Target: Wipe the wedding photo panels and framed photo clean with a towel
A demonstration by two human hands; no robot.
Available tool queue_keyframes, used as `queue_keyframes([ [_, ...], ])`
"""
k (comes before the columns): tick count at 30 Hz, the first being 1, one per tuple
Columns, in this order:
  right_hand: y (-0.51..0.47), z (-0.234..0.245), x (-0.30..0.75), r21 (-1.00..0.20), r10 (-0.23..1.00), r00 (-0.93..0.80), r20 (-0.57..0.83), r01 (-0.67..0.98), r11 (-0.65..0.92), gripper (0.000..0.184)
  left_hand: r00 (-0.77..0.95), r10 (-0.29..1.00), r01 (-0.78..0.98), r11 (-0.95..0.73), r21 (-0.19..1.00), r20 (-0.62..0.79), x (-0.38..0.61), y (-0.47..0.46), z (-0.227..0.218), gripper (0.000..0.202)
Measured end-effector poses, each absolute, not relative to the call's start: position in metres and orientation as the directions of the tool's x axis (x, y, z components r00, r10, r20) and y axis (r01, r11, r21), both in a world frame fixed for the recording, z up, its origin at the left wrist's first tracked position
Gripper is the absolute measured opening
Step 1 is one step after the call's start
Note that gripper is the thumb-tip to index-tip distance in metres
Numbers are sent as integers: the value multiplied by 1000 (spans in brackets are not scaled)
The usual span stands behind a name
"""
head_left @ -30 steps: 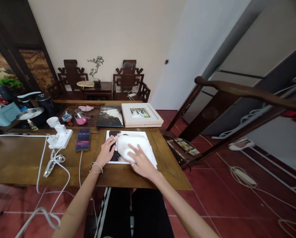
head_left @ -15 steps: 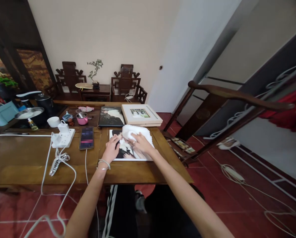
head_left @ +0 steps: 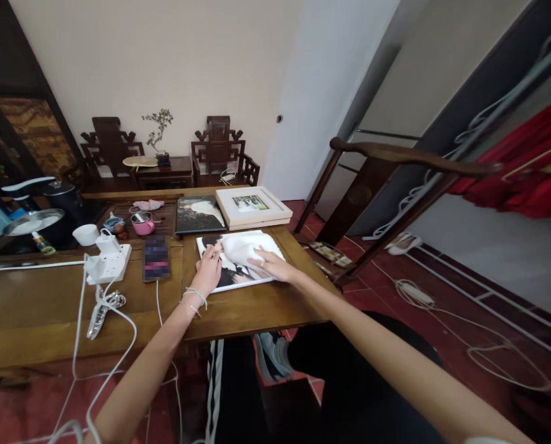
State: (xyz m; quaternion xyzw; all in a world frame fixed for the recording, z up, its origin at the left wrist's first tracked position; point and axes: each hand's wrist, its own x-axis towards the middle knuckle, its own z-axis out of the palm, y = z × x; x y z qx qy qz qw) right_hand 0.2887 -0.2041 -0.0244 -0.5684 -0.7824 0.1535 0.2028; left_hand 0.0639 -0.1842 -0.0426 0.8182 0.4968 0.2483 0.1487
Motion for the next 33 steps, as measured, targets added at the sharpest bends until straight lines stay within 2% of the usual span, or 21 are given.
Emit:
queue_keyframes([
  [5, -180, -24, 280, -468, 964, -237, 121, 843, 266, 32, 371, 900, 758, -436, 485, 229, 66, -179, -44, 42],
  [15, -179, 6, 291, -458, 896, -442, -45, 806, 375, 32, 412, 878, 746, -479, 463, 245, 60, -172, -45, 42],
  [20, -164, 8, 302, -483, 847, -530, -36, 751, 450, 31, 426, 867, 750, -499, 434, 259, 60, -165, -50, 43],
  [26, -196, 2, 289, -455, 820, -571, 53, 717, 528, 24, 422, 860, 729, -510, 457, 287, 52, -160, -58, 42],
  [33, -216, 23, 296, -419, 718, -695, -28, 661, 623, 28, 539, 777, 647, -629, 432, 324, 43, -168, -56, 53],
])
